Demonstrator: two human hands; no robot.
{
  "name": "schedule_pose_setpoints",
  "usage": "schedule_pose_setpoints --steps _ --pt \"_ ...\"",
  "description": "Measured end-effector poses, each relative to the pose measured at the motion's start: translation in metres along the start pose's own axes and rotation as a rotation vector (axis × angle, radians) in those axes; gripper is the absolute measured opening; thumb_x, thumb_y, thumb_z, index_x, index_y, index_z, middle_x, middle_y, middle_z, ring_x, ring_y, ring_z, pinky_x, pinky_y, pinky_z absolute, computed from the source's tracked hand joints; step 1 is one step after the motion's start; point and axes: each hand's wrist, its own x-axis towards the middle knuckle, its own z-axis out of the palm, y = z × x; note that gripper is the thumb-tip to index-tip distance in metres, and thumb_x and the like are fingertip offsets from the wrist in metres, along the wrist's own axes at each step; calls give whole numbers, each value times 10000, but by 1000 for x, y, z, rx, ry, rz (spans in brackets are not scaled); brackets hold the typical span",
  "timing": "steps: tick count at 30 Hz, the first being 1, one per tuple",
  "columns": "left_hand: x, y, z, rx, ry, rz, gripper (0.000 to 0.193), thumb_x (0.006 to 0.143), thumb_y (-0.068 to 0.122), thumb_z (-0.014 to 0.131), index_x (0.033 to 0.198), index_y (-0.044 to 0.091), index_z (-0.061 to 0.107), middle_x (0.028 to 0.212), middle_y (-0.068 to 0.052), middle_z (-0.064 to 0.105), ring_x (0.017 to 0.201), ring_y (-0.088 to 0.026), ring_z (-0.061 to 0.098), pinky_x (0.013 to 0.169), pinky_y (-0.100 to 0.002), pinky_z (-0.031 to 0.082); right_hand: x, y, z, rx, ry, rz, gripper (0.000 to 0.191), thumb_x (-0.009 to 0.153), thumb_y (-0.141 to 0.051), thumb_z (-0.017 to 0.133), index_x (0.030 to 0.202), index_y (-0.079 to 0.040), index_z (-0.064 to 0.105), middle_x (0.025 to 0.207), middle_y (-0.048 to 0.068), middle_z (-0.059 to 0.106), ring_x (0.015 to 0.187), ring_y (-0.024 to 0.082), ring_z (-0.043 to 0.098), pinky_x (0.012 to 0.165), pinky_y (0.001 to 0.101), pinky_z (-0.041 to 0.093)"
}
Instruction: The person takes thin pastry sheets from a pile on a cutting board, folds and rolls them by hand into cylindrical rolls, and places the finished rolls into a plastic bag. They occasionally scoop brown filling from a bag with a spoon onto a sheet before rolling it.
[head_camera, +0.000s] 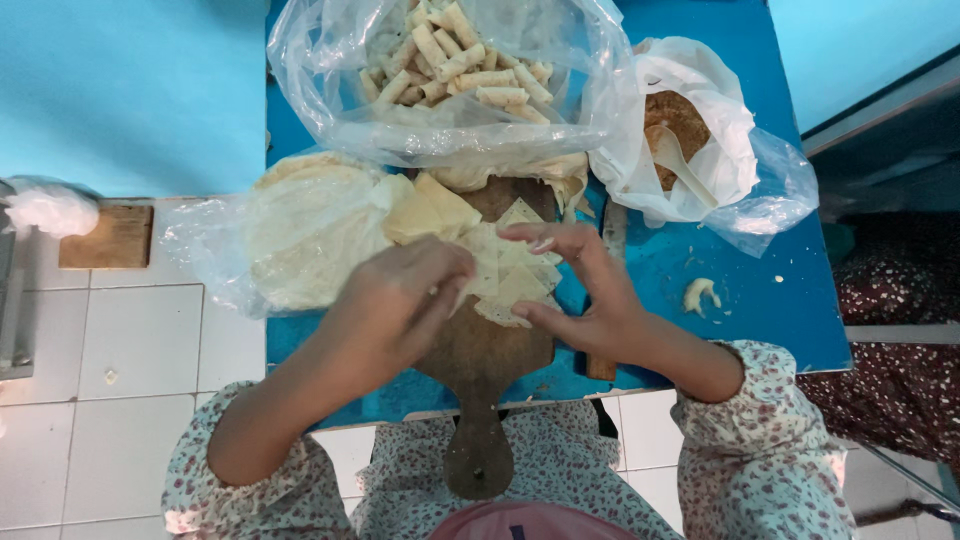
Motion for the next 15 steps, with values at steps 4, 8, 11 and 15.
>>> schedule_pose_setpoints --steps 4,8,11,15 --pt "6 -2 16 -166 -106 96 150 960 51 639 1106 75 613 956 -137 666 868 -343 690 694 -409 524 -6 5 6 152 -45 78 555 916 30 753 1295 -105 372 1309 163 527 1311 237 556 1098 420 461" --pt "9 -4 34 -394 -152 -166 269 974 93 660 1221 86 553 907 -98 681 728 -210 722 635 -346 547 -15 5 -6 361 -44 425 521 927 38 730 1278 -122 379 1073 67 658 1074 156 691 941 345 594" --pt "9 -8 48 -426 -200 -247 496 856 59 701 1300 97 485 946 -122 656 705 -219 712 605 -350 541 -14 5 -17 338 -93 688 552 856 44 755 1240 -126 396 978 49 662 848 112 665 640 272 519" --pt "8 -14 64 -279 -212 -273 554 849 21 686 1344 104 451 980 -157 674 799 -339 708 663 -426 533 -8 9 -17 52 -258 734 582 808 2 798 1201 -140 392 844 43 696 717 101 701 573 261 550"
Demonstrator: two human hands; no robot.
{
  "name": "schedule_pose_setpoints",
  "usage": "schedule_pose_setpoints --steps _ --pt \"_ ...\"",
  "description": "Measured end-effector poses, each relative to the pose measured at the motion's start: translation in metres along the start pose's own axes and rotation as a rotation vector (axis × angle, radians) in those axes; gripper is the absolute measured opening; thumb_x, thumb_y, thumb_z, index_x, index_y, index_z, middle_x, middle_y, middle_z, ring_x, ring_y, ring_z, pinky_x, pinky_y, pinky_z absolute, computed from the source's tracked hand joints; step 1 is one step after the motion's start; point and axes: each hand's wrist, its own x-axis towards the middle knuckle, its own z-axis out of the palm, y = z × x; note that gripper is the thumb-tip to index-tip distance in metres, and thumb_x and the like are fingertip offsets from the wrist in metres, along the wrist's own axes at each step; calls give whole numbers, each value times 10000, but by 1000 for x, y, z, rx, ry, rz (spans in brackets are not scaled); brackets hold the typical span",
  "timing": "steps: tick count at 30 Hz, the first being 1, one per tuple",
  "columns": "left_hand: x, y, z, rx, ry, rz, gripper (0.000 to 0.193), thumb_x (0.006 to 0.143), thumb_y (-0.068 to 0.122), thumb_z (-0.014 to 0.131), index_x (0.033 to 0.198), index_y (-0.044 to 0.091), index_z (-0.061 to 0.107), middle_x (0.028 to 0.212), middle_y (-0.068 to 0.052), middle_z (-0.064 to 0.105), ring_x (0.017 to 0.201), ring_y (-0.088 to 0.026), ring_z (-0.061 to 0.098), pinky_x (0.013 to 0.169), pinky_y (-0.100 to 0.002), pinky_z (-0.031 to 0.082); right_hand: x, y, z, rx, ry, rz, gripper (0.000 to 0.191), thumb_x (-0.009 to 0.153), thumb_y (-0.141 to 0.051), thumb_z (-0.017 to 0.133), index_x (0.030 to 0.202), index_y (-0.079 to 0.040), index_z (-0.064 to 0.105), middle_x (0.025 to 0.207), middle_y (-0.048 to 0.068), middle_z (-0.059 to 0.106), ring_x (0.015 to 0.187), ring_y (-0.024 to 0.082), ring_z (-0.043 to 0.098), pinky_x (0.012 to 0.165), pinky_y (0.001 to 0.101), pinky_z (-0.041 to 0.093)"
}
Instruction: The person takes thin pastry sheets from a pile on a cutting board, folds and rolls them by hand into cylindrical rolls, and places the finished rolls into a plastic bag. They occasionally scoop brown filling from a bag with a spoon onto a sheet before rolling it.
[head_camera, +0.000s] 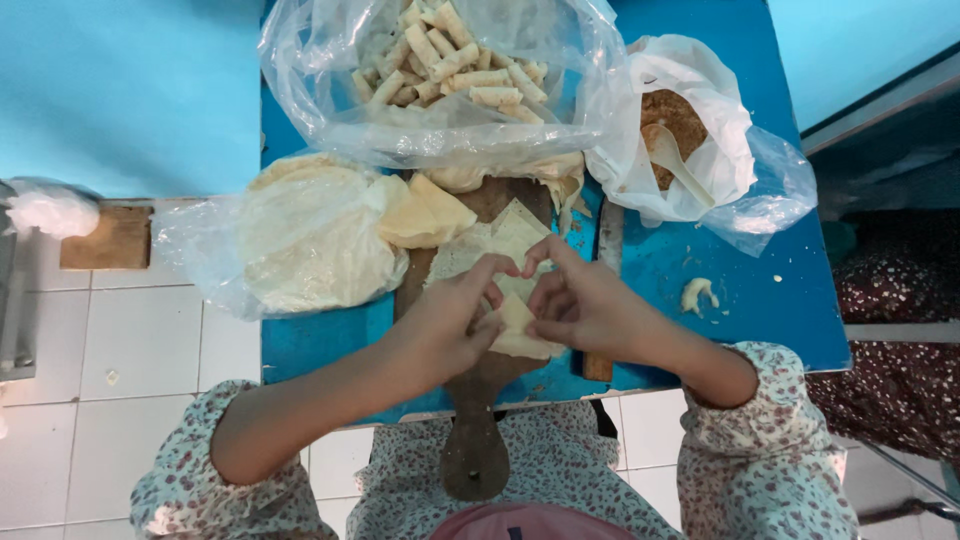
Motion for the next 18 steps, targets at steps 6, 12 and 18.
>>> schedule_pose_setpoints --steps 6,12,18 --pt "0 -5 8 117 48 49 546 866 7 655 1351 58 411 1108 -237 636 937 -457 674 730 -526 522 4 1 4 -95 46 -21 571 800 14 771 1183 -115 368 772 54 696 663 146 742 543 288 569" --pt "2 -9 8 244 46 97 563 863 18 660 1372 22 420 1100 -251 621 935 -486 652 746 -543 523 6 0 9 -163 47 -19 576 795 -3 785 1173 -102 362 744 63 680 638 187 746 532 316 571" --pt "7 -16 1 585 224 223 391 820 84 730 1184 36 597 1089 -168 623 976 -392 640 797 -499 522 2 -5 5 -278 122 -85 602 755 -71 827 1179 -92 400 704 56 637 589 191 681 504 331 506"
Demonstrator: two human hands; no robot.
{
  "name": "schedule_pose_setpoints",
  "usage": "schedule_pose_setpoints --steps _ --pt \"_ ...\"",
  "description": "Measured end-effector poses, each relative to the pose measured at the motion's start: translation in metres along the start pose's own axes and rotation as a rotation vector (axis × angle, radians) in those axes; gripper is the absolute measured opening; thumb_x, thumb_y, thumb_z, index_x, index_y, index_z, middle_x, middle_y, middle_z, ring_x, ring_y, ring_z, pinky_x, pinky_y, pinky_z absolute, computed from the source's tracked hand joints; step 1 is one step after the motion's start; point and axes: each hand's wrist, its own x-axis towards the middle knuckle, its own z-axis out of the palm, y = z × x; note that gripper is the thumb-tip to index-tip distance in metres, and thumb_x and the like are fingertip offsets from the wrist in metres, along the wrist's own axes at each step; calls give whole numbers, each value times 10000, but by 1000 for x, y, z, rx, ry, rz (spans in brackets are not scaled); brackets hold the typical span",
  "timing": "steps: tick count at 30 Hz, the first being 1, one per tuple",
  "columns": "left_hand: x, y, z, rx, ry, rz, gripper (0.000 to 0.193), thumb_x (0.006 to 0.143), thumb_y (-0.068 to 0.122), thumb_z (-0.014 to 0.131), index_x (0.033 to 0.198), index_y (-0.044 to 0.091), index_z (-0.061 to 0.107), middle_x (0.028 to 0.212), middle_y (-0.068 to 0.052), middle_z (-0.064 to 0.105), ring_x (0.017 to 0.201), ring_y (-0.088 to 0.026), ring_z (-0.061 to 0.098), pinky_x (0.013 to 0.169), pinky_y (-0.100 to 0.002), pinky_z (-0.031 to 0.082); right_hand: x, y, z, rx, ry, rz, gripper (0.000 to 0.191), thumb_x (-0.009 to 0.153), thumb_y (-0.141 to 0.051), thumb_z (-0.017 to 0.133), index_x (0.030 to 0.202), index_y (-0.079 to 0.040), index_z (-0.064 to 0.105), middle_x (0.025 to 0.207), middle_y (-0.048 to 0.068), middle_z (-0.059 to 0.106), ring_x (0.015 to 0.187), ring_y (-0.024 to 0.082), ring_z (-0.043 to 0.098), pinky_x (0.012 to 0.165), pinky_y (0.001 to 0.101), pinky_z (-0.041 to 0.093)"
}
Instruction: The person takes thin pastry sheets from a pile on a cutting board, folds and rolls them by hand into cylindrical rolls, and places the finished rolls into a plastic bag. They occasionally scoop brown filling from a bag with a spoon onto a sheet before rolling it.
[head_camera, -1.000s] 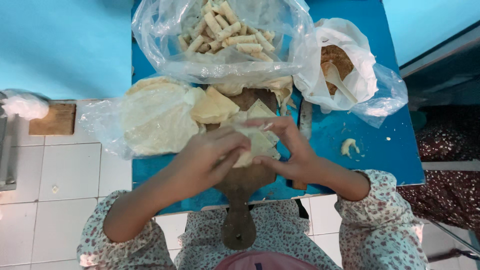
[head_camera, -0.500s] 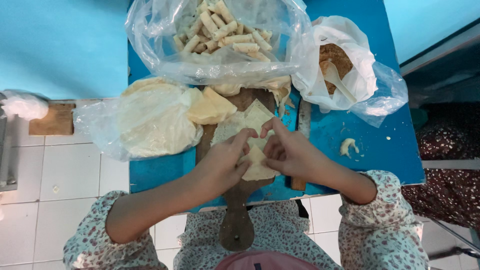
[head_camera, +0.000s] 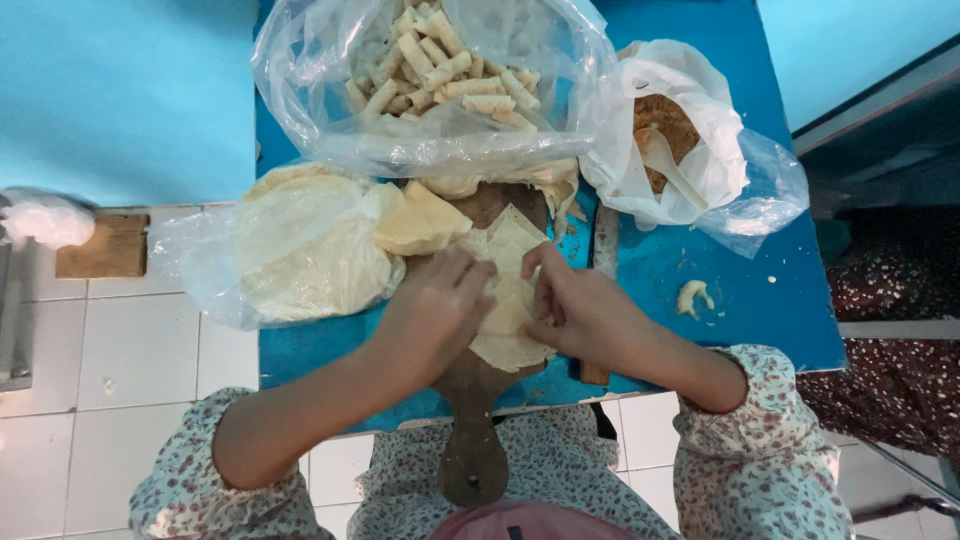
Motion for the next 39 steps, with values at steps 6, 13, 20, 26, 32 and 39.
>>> schedule_pose_setpoints --steps 6,13,20,26,32,39 --pt "8 -28 -9 297 27 167 543 689 208 736 1190 14 663 1147 -118 602 1054 -340 543 847 -469 451 -3 -1 -12 3 184 -44 560 789 -150 846 1165 -72 438 672 30 572 531 145 586 487 294 458" --pt "16 -23 -5 297 8 148 447 676 252 760 1060 37 678 1080 -122 578 1025 -350 526 804 -495 416 -2 -3 -19 87 294 -143 487 856 -131 811 1178 -60 453 689 8 597 560 88 574 504 260 449" --pt "3 -13 -15 150 211 163 234 908 167 724 1078 49 615 1042 -124 607 981 -335 591 854 -473 471 -19 -8 -25 206 348 -154 333 975 -147 743 1188 -60 503 807 32 652 700 69 595 591 242 485" --pt "-20 30 -23 203 222 488 422 856 191 721 1219 9 605 1015 -120 621 934 -305 644 857 -472 519 -66 -11 12 882 33 -94 257 1056 -189 510 1268 -109 387 1186 69 716 1033 109 707 831 284 606" --pt "-24 49 -30 -89 231 523 499 880 263 790 1266 28 578 1151 -144 650 1003 -332 642 895 -488 509 -66 2 51 1066 310 -275 506 967 127 680 1307 -91 374 1088 -31 470 1028 73 550 904 262 518" --pt "-19 31 -28 -790 -186 -151 552 888 101 737 1360 51 456 995 -141 704 872 -283 770 701 -371 620 -68 -4 60 952 263 19 522 897 127 670 1259 -108 377 999 81 654 988 161 689 800 293 583"
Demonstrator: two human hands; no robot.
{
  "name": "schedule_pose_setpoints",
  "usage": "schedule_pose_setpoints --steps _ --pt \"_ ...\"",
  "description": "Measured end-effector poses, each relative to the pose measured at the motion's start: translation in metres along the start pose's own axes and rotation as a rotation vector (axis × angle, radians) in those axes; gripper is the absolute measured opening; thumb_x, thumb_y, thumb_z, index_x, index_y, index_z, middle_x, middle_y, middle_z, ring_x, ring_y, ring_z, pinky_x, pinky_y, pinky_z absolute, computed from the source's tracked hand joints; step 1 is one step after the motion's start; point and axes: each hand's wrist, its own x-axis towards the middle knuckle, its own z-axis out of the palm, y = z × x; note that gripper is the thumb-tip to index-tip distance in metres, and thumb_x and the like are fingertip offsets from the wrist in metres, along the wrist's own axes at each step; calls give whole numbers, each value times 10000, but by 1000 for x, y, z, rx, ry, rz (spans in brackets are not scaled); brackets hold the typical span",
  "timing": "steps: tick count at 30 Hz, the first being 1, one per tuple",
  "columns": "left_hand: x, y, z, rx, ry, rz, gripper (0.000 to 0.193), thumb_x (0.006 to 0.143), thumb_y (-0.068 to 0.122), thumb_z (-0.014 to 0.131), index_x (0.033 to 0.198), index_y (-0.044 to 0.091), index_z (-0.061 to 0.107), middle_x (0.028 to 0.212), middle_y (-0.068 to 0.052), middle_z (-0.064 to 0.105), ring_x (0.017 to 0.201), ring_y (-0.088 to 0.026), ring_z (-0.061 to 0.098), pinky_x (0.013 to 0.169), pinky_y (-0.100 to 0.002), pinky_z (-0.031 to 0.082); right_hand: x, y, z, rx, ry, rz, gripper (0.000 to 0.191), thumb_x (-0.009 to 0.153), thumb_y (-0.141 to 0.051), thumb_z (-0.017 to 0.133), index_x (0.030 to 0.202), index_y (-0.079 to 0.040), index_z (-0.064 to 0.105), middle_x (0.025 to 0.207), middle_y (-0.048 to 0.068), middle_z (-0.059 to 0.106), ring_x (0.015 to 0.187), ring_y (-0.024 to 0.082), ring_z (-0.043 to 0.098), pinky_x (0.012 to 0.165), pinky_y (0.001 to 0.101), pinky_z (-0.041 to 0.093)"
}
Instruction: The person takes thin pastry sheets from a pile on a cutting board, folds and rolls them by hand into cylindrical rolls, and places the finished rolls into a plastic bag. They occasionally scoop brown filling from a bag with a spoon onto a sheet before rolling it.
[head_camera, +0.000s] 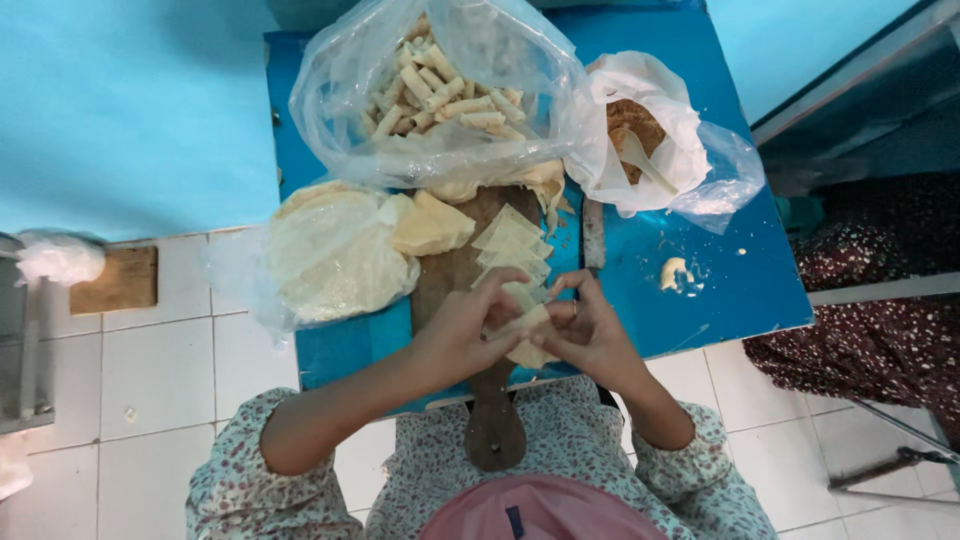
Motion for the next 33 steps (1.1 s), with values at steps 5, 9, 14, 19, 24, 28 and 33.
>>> schedule_pose_setpoints --steps 5,9,14,19,24,28,33 --pt "0 -7 -5 41 -63 -67 531 859 24 698 1327 60 452 811 -133 714 707 -283 769 601 -378 594 8 -9 12 -333 89 4 640 804 71 783 1284 -118 404 1025 101 658 984 163 700 793 299 599" --pt "0 -10 -7 125 -32 -36 515 863 -20 649 1329 52 444 785 -166 712 727 -341 744 602 -431 563 10 -14 22 -651 204 -82 683 771 -2 837 1307 -101 426 1092 125 632 967 213 736 777 319 628" --pt "1 -11 -8 216 -47 -118 545 861 -6 626 1355 53 403 735 -181 703 741 -395 725 614 -491 543 10 -17 30 -753 248 -114 674 775 -36 832 1312 -81 427 1065 120 644 916 229 750 686 322 645" --pt "2 -14 -8 317 -57 -112 576 842 10 625 1374 37 405 788 -209 712 793 -425 706 667 -530 536 10 -18 34 -772 223 -77 654 800 -26 803 1337 -93 437 974 89 679 847 206 729 633 314 599" --pt "0 -15 -5 511 59 142 505 812 9 657 1297 -8 518 1030 -237 615 987 -436 607 822 -512 502 2 -20 20 -1002 341 -247 556 764 -80 837 1243 -75 554 973 103 641 792 227 645 615 337 535" --pt "6 -11 0 611 71 244 348 854 62 686 1189 7 610 1015 -162 560 975 -351 574 830 -462 493 -19 -36 -33 -1243 708 -314 336 922 18 695 1229 -113 728 1048 100 658 883 241 625 708 360 523" --pt "12 -9 3 656 96 326 297 852 73 699 1137 13 640 992 -139 561 940 -336 575 799 -456 496 -36 -29 -74 -1480 808 -354 504 836 121 642 1270 -114 749 1063 145 605 1000 327 567 858 413 508"
